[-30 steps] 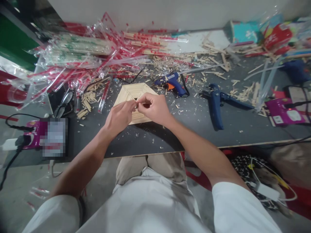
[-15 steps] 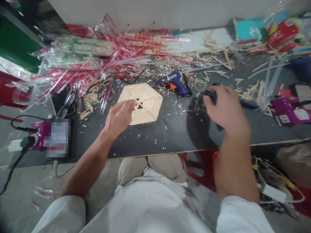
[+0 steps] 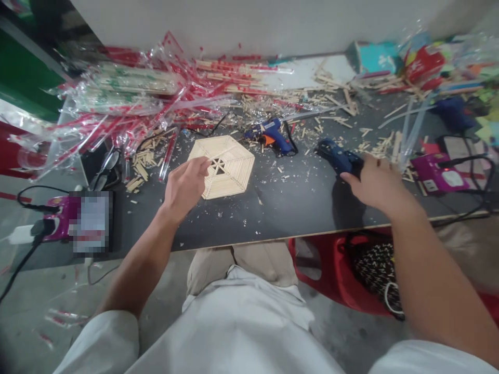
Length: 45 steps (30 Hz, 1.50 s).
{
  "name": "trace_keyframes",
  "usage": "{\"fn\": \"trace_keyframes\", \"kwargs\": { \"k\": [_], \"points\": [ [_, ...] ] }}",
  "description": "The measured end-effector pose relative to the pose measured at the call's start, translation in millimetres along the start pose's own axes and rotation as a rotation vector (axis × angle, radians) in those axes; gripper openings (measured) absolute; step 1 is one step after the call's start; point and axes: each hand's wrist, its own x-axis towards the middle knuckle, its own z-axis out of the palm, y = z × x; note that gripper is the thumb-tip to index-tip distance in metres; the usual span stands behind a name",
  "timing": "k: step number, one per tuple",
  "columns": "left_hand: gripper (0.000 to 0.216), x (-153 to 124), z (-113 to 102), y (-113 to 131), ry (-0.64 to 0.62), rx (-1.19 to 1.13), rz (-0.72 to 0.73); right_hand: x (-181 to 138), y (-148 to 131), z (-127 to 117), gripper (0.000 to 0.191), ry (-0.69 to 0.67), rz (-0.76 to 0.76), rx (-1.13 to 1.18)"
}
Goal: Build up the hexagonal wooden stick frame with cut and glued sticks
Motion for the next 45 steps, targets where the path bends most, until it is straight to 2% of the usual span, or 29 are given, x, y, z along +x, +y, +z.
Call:
{"fn": "trace_keyframes", "kwargs": {
  "k": [2, 4, 8, 10, 12, 14, 16, 19, 22, 29, 34, 39, 45],
  "points": [
    [0.033, 0, 1, -1, -0.011, -0.002, -0.032, -7, -3, -2, 0.062, 0.060, 0.025, 0.043],
    [0.031, -1, 1, -1, -0.012, -0.001, -0.052, -13, -5, -7, 0.059, 0.059, 0.034, 0.103],
    [0.029, -1, 2, -1, -0.025, -0.003, -0.067, -29, -8, -21, 0.025, -0.091, 0.099, 0.307],
    [0.029, -2, 2, -1, -0.026, -0.004, -0.069, -42, -17, -25, 0.011, -0.141, 0.077, 0.440],
    [0.029, -2, 1, 0, -0.017, -0.006, -0.071, -58, -34, -24, 0.015, -0.199, -0.059, 0.578],
    [0.032, -2, 1, 0, -0.007, -0.010, -0.078, -74, -56, -21, 0.032, -0.285, -0.245, 0.735],
    [0.034, -2, 0, 1, -0.001, -0.011, -0.093, -86, -79, -16, 0.045, -0.346, -0.336, 0.833],
    [0.035, -2, 0, 2, 0.012, -0.002, -0.107, -94, -106, -10, 0.048, -0.351, -0.434, 0.895],
    [0.037, -2, 1, 4, 0.010, -0.005, -0.084, -94, -120, -6, 0.045, -0.359, -0.518, 0.916],
    [0.047, -2, 3, 14, -0.056, -0.028, -0.012, -97, -136, -5, 0.048, -0.379, -0.527, 0.972],
    [0.050, -4, 5, 20, -0.064, -0.010, 0.032, -104, -143, -2, 0.062, -0.333, -0.512, 0.992],
    [0.049, -5, 6, 20, -0.100, -0.033, 0.023, -109, -143, 5, 0.059, -0.260, -0.516, 1.007],
    [0.055, -5, 6, 19, -0.069, -0.031, 0.050, -111, -145, 1, 0.053, -0.288, -0.533, 0.998]
  ]
}}
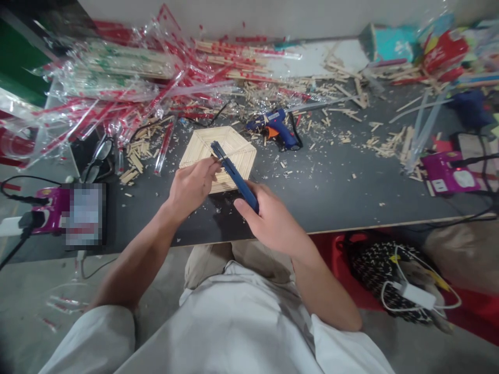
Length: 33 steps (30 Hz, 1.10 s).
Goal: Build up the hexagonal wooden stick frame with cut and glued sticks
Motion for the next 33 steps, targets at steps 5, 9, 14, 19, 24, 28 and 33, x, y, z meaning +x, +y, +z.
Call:
{"fn": "trace_keyframes", "kwargs": {
  "k": [5, 9, 14, 19, 24, 28, 33],
  "points": [
    [0.052, 0, 0, -2, -0.021, -0.018, -0.022, 1, -3, -1, 0.049, -0.018, -0.013, -0.017],
    [0.052, 0, -2, -3, -0.035, -0.057, -0.042, 0, -2, 1, 0.049, -0.006, -0.023, -0.036],
    [0.043, 2, -6, -1, -0.097, -0.084, -0.107, -2, -4, 3, 0.054, -0.004, -0.016, -0.066],
    [0.039, 5, -11, 2, -0.154, -0.094, -0.146, -1, -4, 4, 0.057, -0.009, -0.041, -0.067],
    [0.039, 5, -12, 2, -0.155, -0.102, -0.152, 0, -3, 4, 0.059, -0.016, -0.036, -0.070],
    [0.041, 4, -12, 1, -0.125, -0.095, -0.132, 0, -4, 3, 0.057, -0.025, -0.033, -0.059],
    [0.042, 3, -10, 0, -0.114, -0.088, -0.099, -1, -6, 2, 0.054, -0.033, -0.023, -0.034]
  ]
}}
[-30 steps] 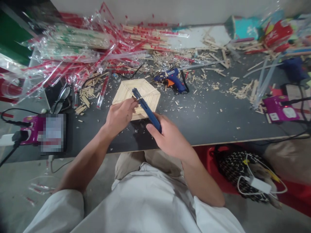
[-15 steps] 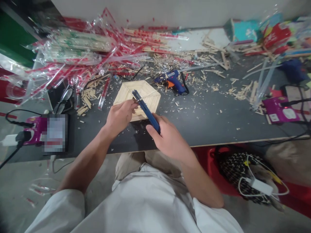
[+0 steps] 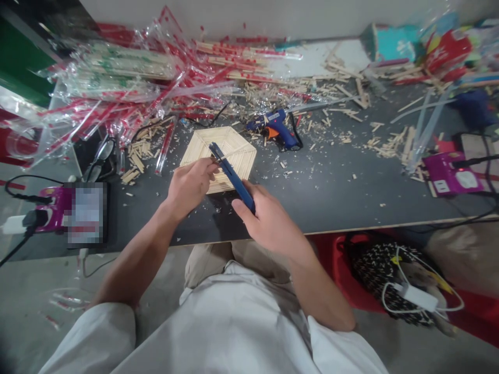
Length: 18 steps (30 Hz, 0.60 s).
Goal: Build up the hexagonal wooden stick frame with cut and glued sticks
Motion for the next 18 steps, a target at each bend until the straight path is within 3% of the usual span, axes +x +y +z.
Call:
{"fn": "trace_keyframes", "kwargs": {
  "k": [5, 10, 14, 18],
  "points": [
    [0.037, -0.2, 0.6, 0.7, -0.006, -0.008, -0.019, 0.7, -1.3, 0.3, 0.056, -0.011, 0.009, 0.020],
    [0.035, 1.1, -0.3, 2.8, -0.024, -0.039, 0.004, 1.2, -3.1, 5.2, 0.059, 0.069, 0.048, -0.048],
    [0.032, 2.4, -0.8, 2.8, -0.064, -0.085, -0.051, -0.4, -4.2, 6.8, 0.053, 0.066, 0.109, -0.135],
    [0.030, 3.7, -2.5, -0.1, -0.104, -0.073, -0.084, 1.3, -1.3, 5.2, 0.061, 0.049, 0.163, -0.178]
  ]
}}
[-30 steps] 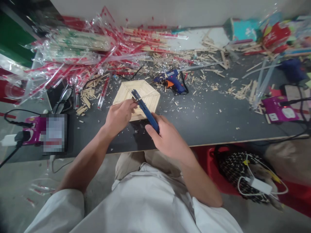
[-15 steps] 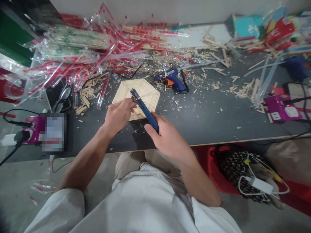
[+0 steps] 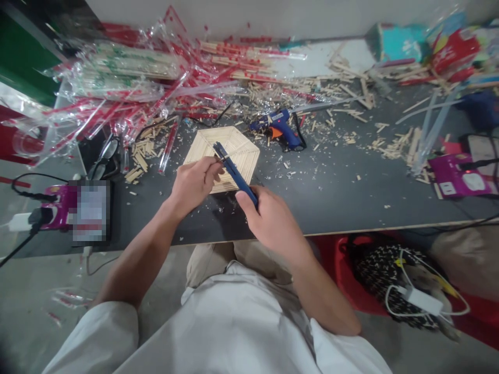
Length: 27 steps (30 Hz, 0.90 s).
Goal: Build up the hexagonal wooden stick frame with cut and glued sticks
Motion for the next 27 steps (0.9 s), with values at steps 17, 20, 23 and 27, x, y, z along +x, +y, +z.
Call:
{"fn": "trace_keyframes", "kwargs": {
  "k": [17, 20, 23, 27],
  "points": [
    [0.043, -13, -42, 13, -0.072, 0.457, 0.192, 38, 9, -26, 0.062, -0.230, -0.210, -0.215],
    [0.041, -31, -52, 20, -0.078, 0.537, 0.146, 39, -2, -22, 0.059, -0.267, -0.269, -0.321],
    [0.042, -59, -53, 24, 0.030, 0.579, 0.053, 41, -15, -14, 0.057, -0.329, -0.298, -0.396],
    [0.036, -92, -49, 23, 0.233, 0.554, -0.091, 55, -29, 0, 0.059, -0.385, -0.378, -0.514]
  ]
}}
